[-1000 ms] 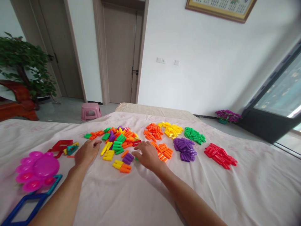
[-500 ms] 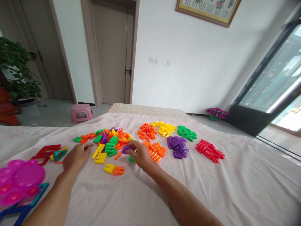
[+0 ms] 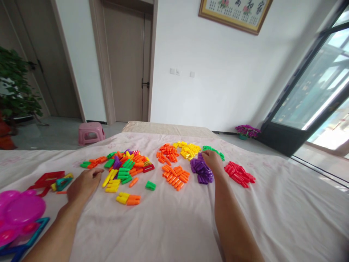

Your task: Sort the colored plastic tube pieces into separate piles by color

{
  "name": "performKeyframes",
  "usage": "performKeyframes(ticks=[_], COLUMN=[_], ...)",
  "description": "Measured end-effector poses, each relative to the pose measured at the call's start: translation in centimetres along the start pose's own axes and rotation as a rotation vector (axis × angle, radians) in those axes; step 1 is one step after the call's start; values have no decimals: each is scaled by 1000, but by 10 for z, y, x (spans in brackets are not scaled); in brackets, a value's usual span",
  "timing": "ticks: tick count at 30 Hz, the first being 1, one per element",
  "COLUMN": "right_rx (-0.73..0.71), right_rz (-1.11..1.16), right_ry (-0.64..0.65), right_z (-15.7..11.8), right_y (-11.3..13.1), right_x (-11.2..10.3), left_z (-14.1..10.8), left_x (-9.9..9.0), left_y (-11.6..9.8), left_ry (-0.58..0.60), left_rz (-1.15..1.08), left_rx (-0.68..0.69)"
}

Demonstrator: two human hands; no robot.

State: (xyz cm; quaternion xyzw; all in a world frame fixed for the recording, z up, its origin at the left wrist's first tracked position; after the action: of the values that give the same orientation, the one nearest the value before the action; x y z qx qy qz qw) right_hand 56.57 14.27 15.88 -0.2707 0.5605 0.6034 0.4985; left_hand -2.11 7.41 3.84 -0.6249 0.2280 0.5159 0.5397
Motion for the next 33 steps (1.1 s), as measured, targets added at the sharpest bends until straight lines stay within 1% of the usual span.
performKeyframes(ticks=[3,5,6,8,10,12,14,16,18,20,23,25,27,29,30,32,33], right_rx=[124,158,139,16,-183,-394,-550,-632,-663,-669,-687,-712,-729,-718,-695,-611,-548], right_rz=[-75,-91,-79,-9,109,221,258,215,140,63,-26,-32,2,70,110,175,193], right_ry=[-7,-60,-89,-112,-65,59,205,321,399,456,523,554,566,545,514,413,350], right_z=[0,-1,-1,-2,-10,-30,-58,-88,-112,-130,-145,-151,-152,-142,-133,-105,-88], right_y=[-24,-24,-17,11,54,102,144,173,189,196,197,199,200,198,194,177,163], right_x=[-12,-20,-21,-17,-1,22,47,70,90,105,122,127,127,121,115,100,91], left_z=[-1,-3,-4,-5,-6,-7,-8,-8,-8,-7,-6,-6,-5,-5,-4,-4,-3], left_x=[1,0,-1,-3,-4,-5,-6,-6,-5,-5,-3,-3,-3,-3,-3,-1,-1], left_y=[1,1,0,-1,-3,-4,-5,-5,-4,-3,-2,-2,-2,-2,-2,-1,0], left_ry=[20,24,25,25,28,28,28,29,31,29,26,25,23,22,24,33,39], left_rz=[13,20,22,21,18,23,32,37,37,36,29,22,24,31,32,25,22], left_rx=[-25,-46,-54,-60,-62,-65,-70,-73,-74,-74,-70,-60,-50,-44,-44,-48,-50])
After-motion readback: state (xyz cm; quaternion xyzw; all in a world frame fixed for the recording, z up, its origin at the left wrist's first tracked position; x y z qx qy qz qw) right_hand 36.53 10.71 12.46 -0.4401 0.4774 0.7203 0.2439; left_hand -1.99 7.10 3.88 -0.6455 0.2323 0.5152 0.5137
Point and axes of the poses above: each hand's wrist, its own z-axis towards the middle knuckle, its own x-axis out of the palm, y = z × x, the point moved 9 cm from there along z, towards the middle knuckle, and after that the axes turned 4 degrees about y, right-handed, at the moved point
